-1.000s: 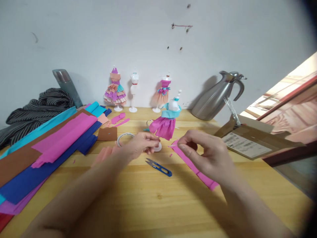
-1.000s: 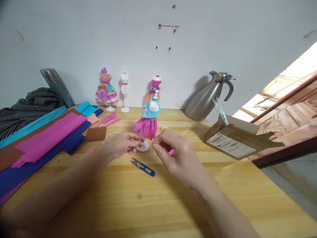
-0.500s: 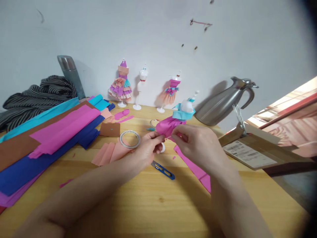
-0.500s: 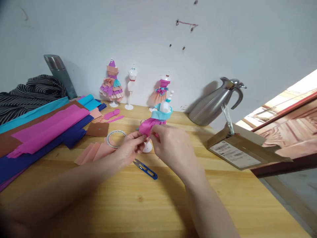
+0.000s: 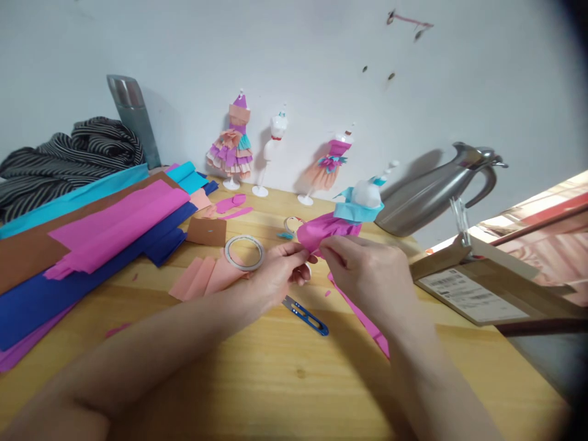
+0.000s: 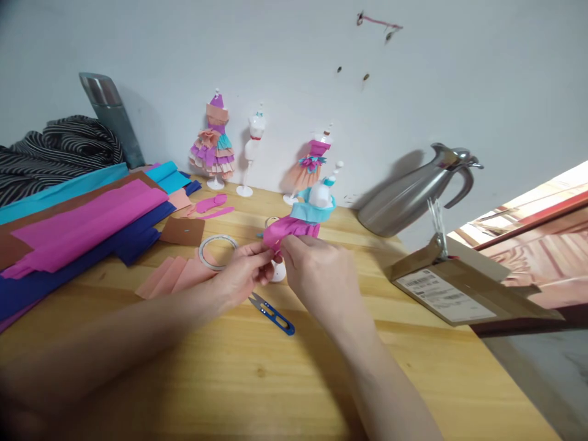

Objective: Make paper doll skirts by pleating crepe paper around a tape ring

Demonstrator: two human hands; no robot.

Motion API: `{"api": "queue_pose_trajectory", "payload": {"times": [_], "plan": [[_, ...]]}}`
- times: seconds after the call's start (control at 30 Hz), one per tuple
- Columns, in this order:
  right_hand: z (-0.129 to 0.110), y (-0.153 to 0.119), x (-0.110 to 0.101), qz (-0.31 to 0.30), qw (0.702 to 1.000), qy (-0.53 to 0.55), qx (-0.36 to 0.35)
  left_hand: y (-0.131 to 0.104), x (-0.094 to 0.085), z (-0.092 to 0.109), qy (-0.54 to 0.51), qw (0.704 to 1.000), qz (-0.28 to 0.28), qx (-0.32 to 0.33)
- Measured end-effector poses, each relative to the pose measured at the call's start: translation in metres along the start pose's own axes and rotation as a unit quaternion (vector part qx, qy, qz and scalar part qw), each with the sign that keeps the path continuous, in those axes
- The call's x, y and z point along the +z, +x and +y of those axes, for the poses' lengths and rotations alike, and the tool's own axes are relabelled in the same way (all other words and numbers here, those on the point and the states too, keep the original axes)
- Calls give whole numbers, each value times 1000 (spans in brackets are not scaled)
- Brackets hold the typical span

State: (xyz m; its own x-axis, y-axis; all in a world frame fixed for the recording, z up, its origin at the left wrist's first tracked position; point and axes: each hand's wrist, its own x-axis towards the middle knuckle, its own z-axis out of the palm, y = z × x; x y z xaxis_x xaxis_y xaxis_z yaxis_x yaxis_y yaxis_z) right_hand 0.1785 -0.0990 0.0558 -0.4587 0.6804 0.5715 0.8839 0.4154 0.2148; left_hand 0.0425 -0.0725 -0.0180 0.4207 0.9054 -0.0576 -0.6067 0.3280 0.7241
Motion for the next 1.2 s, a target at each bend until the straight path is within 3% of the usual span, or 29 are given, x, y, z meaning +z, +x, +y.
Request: {"api": "queue_pose_trajectory", "payload": {"times": [0.63,1.2], "plan": [[-3,-1,6,41,999,-22,19,-3,-2,-3,5,1000,1,-1],[-2,-1,9,23,998,-6,54,-2,7,0,36,999,12,11]]}}
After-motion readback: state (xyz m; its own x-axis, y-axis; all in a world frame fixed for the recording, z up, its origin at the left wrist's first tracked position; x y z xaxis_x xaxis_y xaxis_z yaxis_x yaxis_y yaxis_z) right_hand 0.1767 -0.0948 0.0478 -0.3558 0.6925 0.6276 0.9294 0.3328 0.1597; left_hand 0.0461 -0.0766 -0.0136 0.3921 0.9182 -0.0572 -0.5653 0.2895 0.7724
